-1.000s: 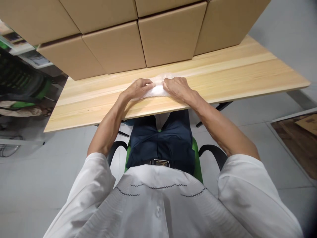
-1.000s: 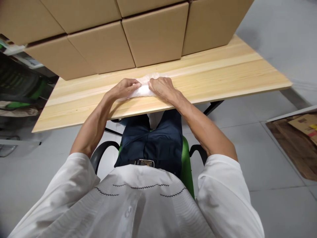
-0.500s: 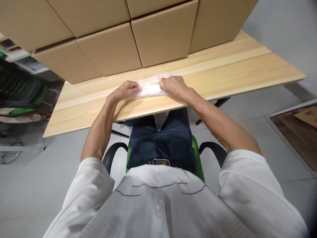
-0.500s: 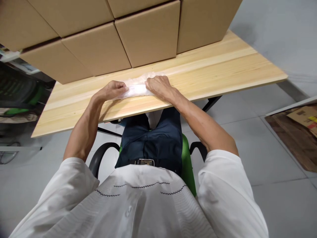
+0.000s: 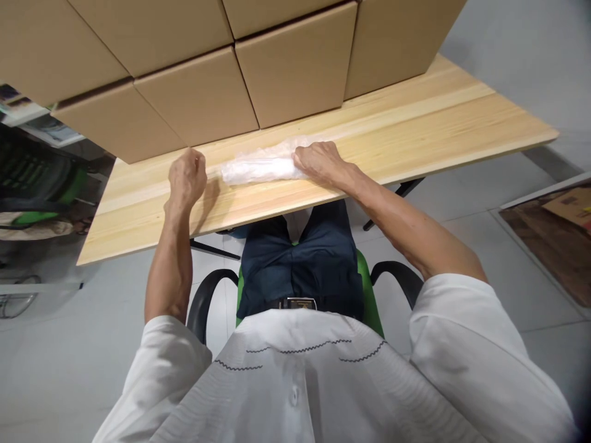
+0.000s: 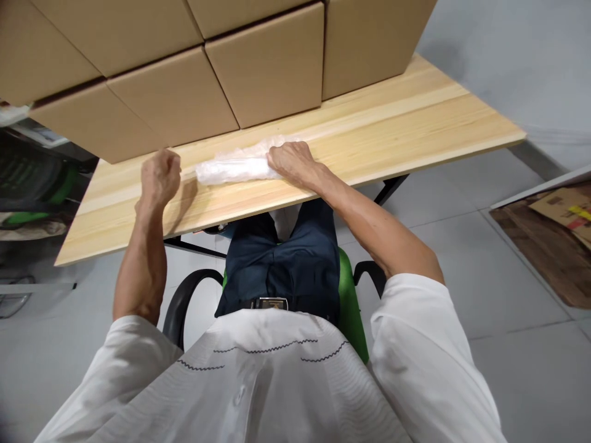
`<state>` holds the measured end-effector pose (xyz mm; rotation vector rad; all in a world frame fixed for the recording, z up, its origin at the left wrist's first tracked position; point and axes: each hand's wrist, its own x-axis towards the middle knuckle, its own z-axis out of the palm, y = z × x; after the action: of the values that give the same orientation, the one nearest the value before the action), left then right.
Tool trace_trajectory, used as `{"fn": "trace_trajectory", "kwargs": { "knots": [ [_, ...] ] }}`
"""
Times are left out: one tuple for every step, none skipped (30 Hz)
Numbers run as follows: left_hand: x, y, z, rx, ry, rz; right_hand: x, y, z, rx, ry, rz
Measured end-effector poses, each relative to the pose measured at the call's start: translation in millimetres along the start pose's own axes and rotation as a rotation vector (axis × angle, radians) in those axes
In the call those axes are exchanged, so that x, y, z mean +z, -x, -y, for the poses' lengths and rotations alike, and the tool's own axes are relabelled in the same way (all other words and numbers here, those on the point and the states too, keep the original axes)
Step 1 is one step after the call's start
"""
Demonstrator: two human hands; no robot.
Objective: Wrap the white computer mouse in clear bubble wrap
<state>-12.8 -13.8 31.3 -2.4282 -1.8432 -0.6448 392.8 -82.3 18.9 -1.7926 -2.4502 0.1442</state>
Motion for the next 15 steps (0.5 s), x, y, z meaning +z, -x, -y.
{"fn": "trace_trajectory", "kwargs": {
  "knots": [
    [-1.0,5,-6,-0.028,0.008,-0.110,0,0,0,0.005,-0.007,0.002],
    [-0.3,10,-17,0.012,0.032,-0.164,-1,1,0,0.007,-0.010,0.002],
    [2.4,14,-33,0.088,0.057,-0.185,-1,1,0,0.007,-0.005,0.000],
    [7.3,17,-52,0.189,0.077,-0.181,-1,1,0,0.007,0.004,-0.002],
    [14.3,19,-73,0.293,0.097,-0.117,-1,0,0,0.007,0.015,-0.004],
    [23.1,20,-94,0.376,0.119,-0.038,0,-1,-1,0.010,0.025,-0.005],
    [33.1,20,-113,0.451,0.123,0.047,1,-3,-1,0.016,0.029,-0.007],
    [43.7,19,-130,0.512,0.114,0.120,2,-5,-1,0.025,0.025,-0.011],
    [54.2,19,-143,0.547,0.104,0.170,4,-7,-1,0.039,0.014,-0.014],
    [63.8,18,-152,0.559,0.098,0.201,6,-9,-1,0.053,-0.001,-0.020],
    [72.1,19,-157,0.551,0.093,0.225,7,-11,-1,0.063,-0.017,-0.027],
    [78.4,19,-159,0.532,0.085,0.237,9,-13,-1,0.068,-0.030,-0.035],
    [82.6,19,-158,0.509,0.077,0.243,10,-14,-1,0.069,-0.041,-0.044],
    [84.9,19,-156,0.486,0.067,0.248,10,-14,-1,0.068,-0.048,-0.050],
    [85.3,19,-153,0.470,0.058,0.253,10,-14,-1,0.069,-0.054,-0.054]
  ]
}}
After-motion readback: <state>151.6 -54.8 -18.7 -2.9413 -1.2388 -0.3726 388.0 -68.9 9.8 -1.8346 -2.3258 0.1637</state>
